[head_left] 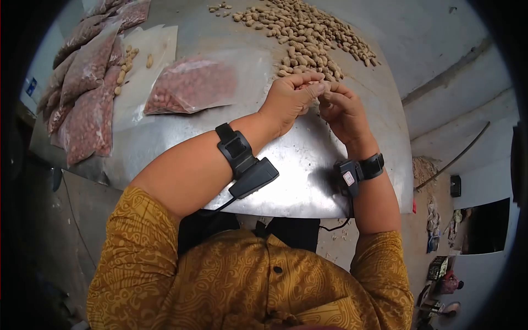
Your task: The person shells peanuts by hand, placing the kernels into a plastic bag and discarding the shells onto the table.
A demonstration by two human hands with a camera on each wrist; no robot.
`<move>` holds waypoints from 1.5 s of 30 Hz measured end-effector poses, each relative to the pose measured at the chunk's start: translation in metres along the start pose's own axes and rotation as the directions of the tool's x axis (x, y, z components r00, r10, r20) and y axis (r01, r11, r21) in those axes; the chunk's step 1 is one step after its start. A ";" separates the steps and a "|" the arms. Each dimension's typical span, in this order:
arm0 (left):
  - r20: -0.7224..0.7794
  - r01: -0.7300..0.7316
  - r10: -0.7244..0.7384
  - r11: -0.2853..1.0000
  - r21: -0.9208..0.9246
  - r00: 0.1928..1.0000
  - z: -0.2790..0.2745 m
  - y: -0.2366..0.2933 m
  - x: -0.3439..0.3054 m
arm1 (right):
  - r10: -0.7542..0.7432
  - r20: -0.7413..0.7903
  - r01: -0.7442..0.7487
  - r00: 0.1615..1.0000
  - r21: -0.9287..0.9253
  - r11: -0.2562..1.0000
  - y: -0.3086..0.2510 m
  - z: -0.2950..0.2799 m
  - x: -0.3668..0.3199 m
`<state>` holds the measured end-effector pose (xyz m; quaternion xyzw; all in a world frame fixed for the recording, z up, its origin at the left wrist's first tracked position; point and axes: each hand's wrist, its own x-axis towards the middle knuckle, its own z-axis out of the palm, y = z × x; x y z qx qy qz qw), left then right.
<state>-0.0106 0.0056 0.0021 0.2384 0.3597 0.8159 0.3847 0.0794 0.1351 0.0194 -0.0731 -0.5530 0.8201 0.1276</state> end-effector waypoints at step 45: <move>-0.051 -0.264 0.303 0.891 0.368 0.952 0.018 -0.008 0.000 | -0.255 -0.215 0.236 0.943 -0.111 0.965 0.022 0.024 -0.015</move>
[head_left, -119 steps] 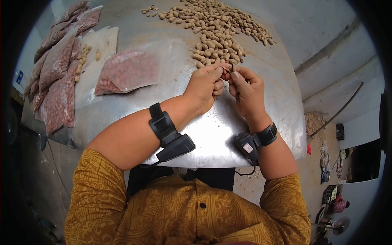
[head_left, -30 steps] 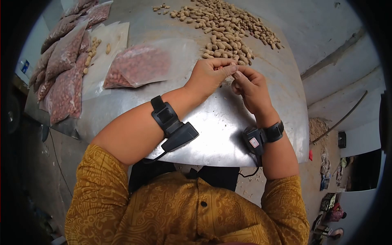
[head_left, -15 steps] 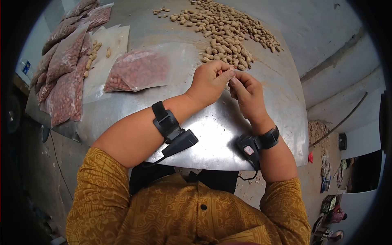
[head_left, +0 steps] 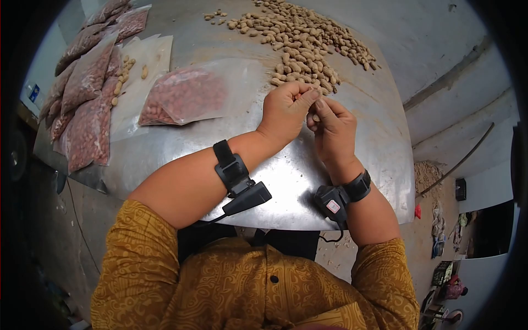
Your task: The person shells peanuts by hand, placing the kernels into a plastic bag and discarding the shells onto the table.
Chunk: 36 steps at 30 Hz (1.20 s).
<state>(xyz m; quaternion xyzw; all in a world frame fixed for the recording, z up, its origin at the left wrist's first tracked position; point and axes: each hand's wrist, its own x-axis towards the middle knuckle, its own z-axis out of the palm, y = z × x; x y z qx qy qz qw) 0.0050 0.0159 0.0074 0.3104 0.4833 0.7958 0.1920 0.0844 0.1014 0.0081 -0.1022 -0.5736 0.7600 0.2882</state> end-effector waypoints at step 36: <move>0.051 0.001 -0.003 0.999 0.040 0.999 -0.006 -0.007 0.002 | -0.008 0.077 0.000 0.997 0.106 0.994 -0.015 -0.007 0.003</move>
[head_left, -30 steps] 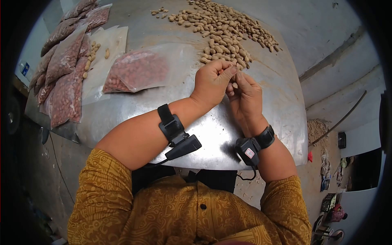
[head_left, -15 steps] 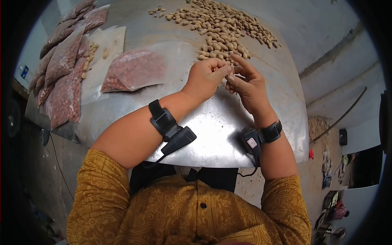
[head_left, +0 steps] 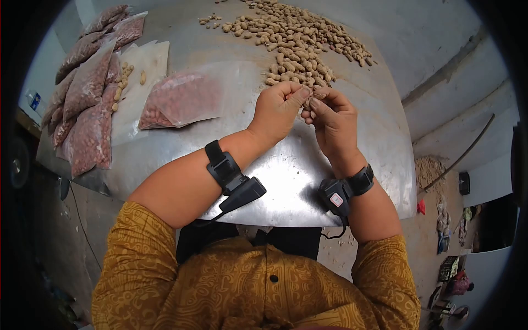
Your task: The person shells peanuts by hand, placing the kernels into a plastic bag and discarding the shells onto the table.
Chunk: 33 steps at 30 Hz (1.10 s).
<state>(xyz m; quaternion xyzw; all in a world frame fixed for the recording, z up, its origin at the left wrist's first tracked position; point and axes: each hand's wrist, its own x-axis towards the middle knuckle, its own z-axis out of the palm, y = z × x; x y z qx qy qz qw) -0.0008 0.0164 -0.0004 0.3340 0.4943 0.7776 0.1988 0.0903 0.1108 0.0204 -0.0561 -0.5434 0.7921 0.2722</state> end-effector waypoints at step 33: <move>0.025 -0.252 0.262 0.894 0.369 0.965 0.000 0.010 -0.008 | 0.209 0.066 -0.219 0.976 0.348 0.911 -0.001 -0.002 0.002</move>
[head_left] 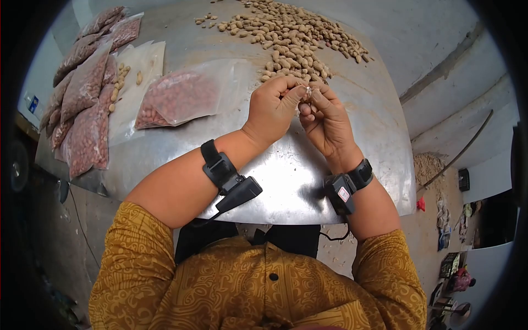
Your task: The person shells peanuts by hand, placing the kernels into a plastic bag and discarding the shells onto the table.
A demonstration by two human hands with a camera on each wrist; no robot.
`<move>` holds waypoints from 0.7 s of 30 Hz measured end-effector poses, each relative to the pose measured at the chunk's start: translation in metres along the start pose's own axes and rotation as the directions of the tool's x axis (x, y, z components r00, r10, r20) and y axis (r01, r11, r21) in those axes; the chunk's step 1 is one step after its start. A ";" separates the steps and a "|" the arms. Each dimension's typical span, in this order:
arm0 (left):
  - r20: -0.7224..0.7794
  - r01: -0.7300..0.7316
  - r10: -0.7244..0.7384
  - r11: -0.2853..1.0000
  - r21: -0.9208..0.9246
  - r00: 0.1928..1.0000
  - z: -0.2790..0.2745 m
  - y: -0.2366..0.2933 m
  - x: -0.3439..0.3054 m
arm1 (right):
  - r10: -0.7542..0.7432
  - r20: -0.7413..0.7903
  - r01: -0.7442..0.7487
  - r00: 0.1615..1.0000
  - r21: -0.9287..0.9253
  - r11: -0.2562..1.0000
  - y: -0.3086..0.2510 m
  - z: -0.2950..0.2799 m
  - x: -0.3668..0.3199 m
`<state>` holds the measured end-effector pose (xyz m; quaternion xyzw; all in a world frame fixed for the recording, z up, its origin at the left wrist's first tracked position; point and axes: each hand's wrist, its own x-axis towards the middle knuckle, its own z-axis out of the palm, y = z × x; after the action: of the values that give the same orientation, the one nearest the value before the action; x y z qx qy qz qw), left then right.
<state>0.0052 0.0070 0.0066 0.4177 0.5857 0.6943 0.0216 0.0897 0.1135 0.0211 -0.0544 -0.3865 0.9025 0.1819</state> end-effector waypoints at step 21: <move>0.461 0.686 -0.576 0.259 -0.680 0.675 0.000 -0.008 0.007 | -0.355 0.019 0.324 0.935 -0.462 0.826 -0.002 -0.010 0.004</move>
<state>-0.0030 0.0135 0.0039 0.1284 0.3092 0.7851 0.5211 0.0890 0.1225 0.0155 -0.0566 -0.5851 0.7366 0.3344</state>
